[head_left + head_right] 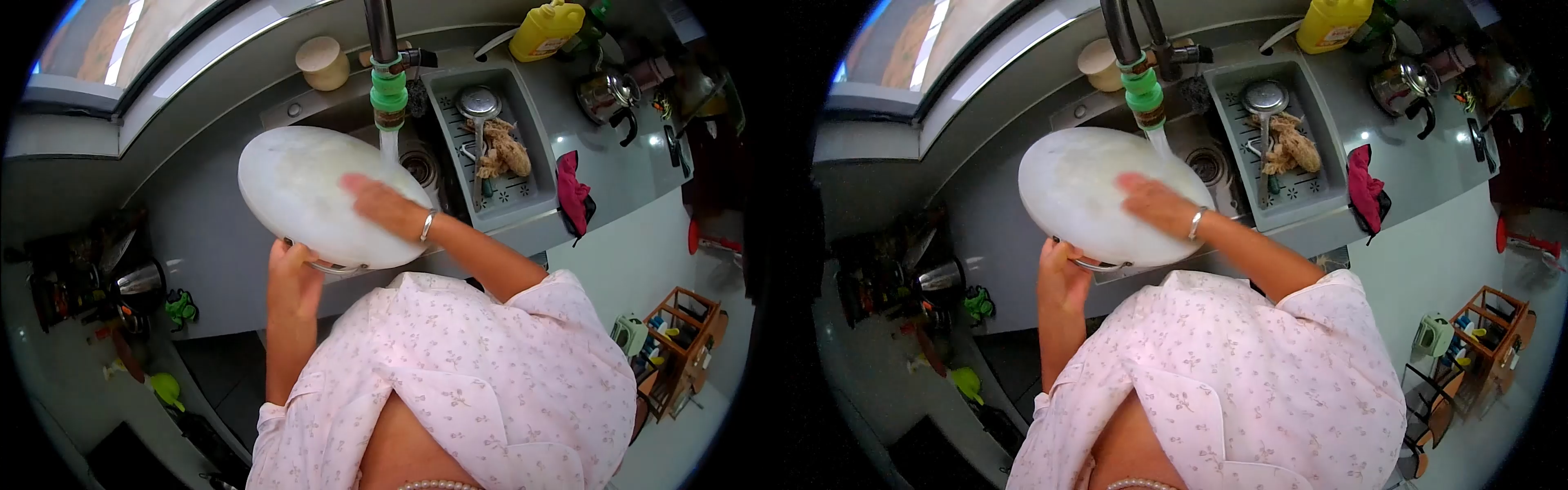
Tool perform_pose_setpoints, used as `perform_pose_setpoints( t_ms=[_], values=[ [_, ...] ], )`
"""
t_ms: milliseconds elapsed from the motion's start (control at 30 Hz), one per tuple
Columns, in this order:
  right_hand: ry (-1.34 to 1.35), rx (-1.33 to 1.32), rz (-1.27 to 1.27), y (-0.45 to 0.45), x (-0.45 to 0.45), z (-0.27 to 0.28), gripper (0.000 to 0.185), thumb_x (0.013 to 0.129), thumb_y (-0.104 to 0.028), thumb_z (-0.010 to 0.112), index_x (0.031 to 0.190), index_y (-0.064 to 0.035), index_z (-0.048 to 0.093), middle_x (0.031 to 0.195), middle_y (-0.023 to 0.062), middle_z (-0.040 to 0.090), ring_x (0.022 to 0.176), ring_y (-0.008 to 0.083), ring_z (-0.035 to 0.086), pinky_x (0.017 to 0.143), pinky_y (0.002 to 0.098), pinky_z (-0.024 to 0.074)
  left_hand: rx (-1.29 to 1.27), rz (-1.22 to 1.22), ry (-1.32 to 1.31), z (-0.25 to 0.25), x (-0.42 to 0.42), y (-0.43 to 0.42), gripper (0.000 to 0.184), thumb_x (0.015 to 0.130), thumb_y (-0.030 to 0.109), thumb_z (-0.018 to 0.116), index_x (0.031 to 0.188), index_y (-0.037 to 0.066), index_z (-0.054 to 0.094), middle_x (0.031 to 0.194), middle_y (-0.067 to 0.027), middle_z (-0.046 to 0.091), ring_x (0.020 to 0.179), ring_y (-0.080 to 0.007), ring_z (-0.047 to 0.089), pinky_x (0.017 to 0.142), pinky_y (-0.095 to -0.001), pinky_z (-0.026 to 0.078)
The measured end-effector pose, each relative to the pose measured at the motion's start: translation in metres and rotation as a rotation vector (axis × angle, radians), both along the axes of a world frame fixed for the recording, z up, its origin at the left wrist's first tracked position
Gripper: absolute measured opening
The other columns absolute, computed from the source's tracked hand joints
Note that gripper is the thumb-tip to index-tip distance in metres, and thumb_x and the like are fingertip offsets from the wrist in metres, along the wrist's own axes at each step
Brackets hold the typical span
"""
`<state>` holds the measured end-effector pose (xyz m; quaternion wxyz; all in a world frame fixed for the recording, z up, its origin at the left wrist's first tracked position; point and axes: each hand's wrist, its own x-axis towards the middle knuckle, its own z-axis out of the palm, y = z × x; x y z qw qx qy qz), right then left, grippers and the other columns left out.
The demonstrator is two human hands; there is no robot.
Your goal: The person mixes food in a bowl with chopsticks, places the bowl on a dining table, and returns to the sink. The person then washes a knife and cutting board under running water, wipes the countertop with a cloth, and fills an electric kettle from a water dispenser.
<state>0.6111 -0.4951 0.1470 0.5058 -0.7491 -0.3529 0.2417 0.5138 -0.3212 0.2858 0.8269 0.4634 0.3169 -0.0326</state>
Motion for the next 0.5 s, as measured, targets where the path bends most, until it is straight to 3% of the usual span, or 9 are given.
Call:
perform_pose_setpoints(
  t_ms=[67,100,200,233,300,333,400,467,500],
  values=[
    [0.201,-0.351,-0.182,-0.023,0.015,-0.072,0.059,0.1,-0.04,0.032,0.14,0.0024,0.037,0.15,0.0201,0.029,0.141,0.0288,0.025,0.115,0.0357,0.0198,0.0,-0.011,-0.006,0.002,-0.005,0.008,0.032,0.073,0.001,0.051,0.104,0.001,0.05,0.1,-0.0094,0.058,0.087,-0.0227,0.059,0.079,-0.0392,0.051],
    [0.235,-0.491,-0.214,-0.034,0.02,-0.055,0.059,0.1,-0.042,0.028,0.133,0.0039,0.044,0.144,0.0222,0.037,0.137,0.0301,0.032,0.113,0.0372,0.0245,0.003,-0.027,-0.006,0.003,-0.008,0.011,0.03,0.073,0.001,0.051,0.103,0.001,0.051,0.098,-0.0095,0.058,0.087,-0.0226,0.059,0.08,-0.04,0.051],
    [0.15,-0.507,-0.478,-0.032,0.035,-0.133,0.062,0.098,-0.047,0.036,0.133,0.003,0.047,0.138,0.0194,0.048,0.133,0.0297,0.041,0.113,0.0352,0.0276,-0.031,0.085,0.006,0.015,-0.013,0.01,0.029,0.073,0.0,0.049,0.102,0.001,0.051,0.097,-0.0097,0.058,0.086,-0.0223,0.059,0.08,-0.0409,0.051],
    [0.146,-0.503,-0.474,-0.027,0.042,-0.127,0.062,0.098,-0.047,0.036,0.133,0.003,0.047,0.138,0.0194,0.048,0.133,0.0297,0.041,0.113,0.0352,0.0276,-0.028,0.091,0.002,0.015,-0.014,0.009,0.029,0.073,0.0,0.049,0.102,0.001,0.051,0.097,-0.0097,0.058,0.086,-0.0223,0.059,0.08,-0.0409,0.051],
    [0.732,0.148,-0.819,-0.005,0.059,-0.096,0.048,0.098,-0.036,0.044,0.12,0.0043,0.058,0.118,0.016,0.063,0.113,0.0285,0.058,0.102,0.0363,0.0427,0.0,0.152,0.036,0.015,-0.015,0.007,0.028,0.074,0.0,0.048,0.102,0.001,0.051,0.097,-0.0097,0.058,0.087,-0.0234,0.059,0.081,-0.0412,0.05],
    [0.729,0.151,-0.811,0.006,0.061,-0.082,0.048,0.098,-0.036,0.044,0.12,0.0043,0.058,0.118,0.016,0.063,0.113,0.0285,0.058,0.102,0.0363,0.0427,0.003,0.158,0.031,0.015,-0.016,0.007,0.028,0.074,0.0,0.048,0.102,0.001,0.051,0.097,-0.0097,0.058,0.087,-0.0234,0.059,0.081,-0.0412,0.05],
    [1.045,0.73,-0.521,0.025,0.061,-0.06,0.037,0.097,-0.029,0.049,0.114,0.002,0.061,0.106,0.0125,0.067,0.101,0.0246,0.064,0.091,0.0333,0.0496,-0.016,0.116,0.042,0.013,-0.016,0.006,0.03,0.073,-0.001,0.048,0.103,0.0,0.051,0.098,-0.0102,0.057,0.09,-0.0248,0.058,0.08,-0.0419,0.05],
    [1.203,0.702,-0.418,0.062,0.062,-0.035,0.039,0.099,-0.031,0.046,0.119,-0.0016,0.061,0.111,0.0114,0.066,0.105,0.0232,0.062,0.093,0.0354,0.0479,-0.027,0.095,0.043,0.008,-0.014,0.006,0.031,0.072,-0.002,0.047,0.103,0.0,0.05,0.098,-0.0103,0.056,0.09,-0.0254,0.058,0.08,-0.0421,0.05],
    [0.826,0.489,-0.257,0.073,0.052,0.003,0.04,0.099,-0.032,0.044,0.127,-0.0047,0.055,0.12,0.0112,0.061,0.113,0.0231,0.057,0.097,0.0371,0.045,-0.037,0.072,0.057,0.006,-0.014,0.005,0.032,0.072,-0.002,0.047,0.104,0.0,0.05,0.098,-0.0105,0.056,0.091,-0.026,0.057,0.08,-0.0423,0.049]
  ],
)
